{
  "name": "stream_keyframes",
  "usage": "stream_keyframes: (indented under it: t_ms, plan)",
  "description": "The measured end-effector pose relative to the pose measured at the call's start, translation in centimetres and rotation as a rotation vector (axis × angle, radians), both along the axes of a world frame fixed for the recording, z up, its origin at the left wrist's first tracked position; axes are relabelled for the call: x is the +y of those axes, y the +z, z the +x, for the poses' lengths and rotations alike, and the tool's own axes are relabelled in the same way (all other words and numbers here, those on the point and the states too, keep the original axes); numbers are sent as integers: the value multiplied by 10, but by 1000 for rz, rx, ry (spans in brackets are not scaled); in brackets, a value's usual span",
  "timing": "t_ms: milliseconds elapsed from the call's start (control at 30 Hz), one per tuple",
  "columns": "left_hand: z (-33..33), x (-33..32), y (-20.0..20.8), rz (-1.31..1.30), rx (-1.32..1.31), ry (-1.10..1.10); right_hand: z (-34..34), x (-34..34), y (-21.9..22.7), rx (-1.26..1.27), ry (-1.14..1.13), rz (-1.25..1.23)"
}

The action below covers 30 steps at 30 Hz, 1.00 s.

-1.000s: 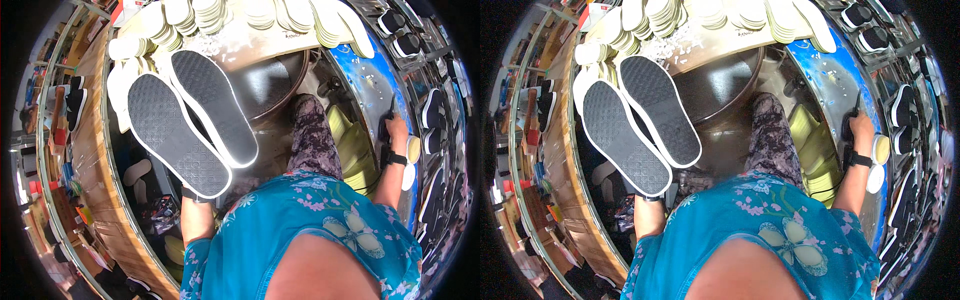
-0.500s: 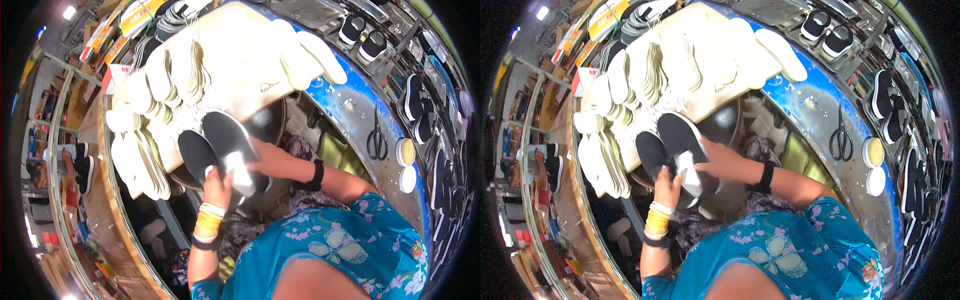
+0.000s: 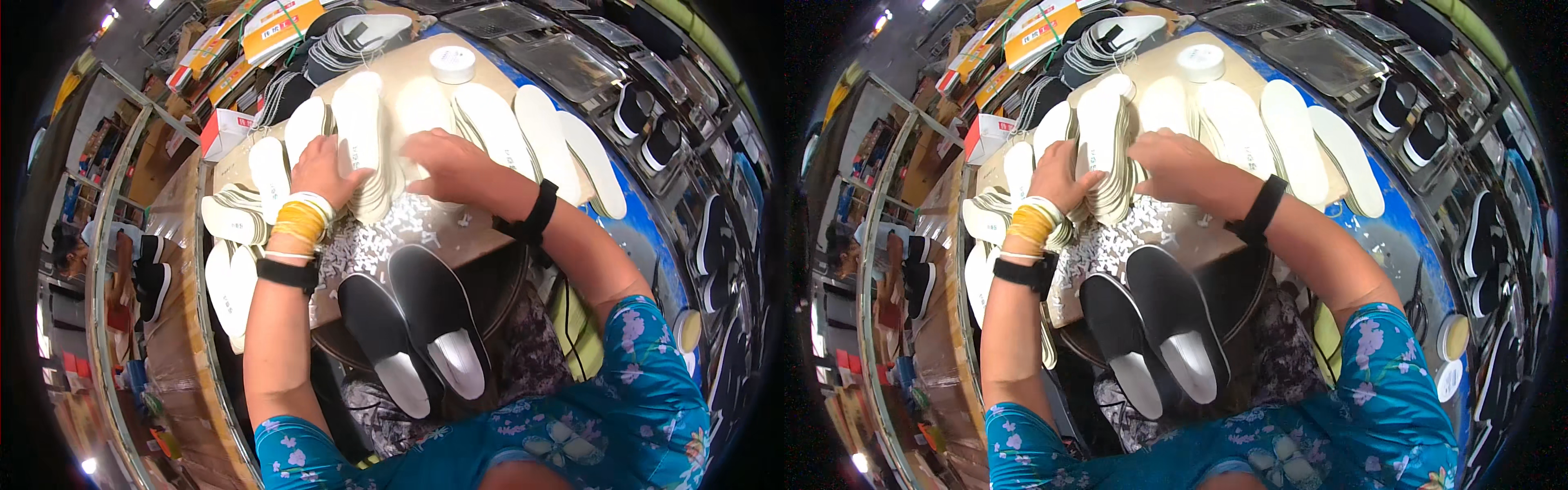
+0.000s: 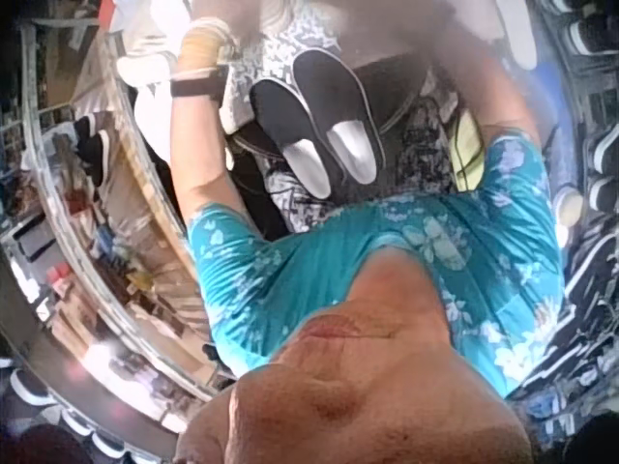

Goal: Insert insoles into shoes and trim the excess edges using scissors.

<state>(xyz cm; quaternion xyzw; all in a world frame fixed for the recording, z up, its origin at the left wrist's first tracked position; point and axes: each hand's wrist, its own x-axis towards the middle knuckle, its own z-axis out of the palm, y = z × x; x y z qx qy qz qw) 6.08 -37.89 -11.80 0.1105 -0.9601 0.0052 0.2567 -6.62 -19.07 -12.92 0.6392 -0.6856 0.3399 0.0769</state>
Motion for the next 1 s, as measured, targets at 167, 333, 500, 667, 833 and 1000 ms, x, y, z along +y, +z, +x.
stream_keyframes:
  t_ms: [167,333,500,667,833,1000]
  plan:
    - [22,-44,-9,287,-362,-30,18,-73,-2,126,108,-41]
    - [26,-49,-18,190,-311,-69,4,-93,-25,192,78,128]
    - [22,-49,-38,279,-257,-130,35,-88,-1,333,-45,317]
    - [11,-36,-28,147,-314,34,28,-93,-16,491,-77,244]
    - [23,-27,-38,162,-365,138,-3,-107,-40,203,-122,247]
    - [-18,-25,-24,243,-282,154,-107,-72,-44,-559,-282,60]
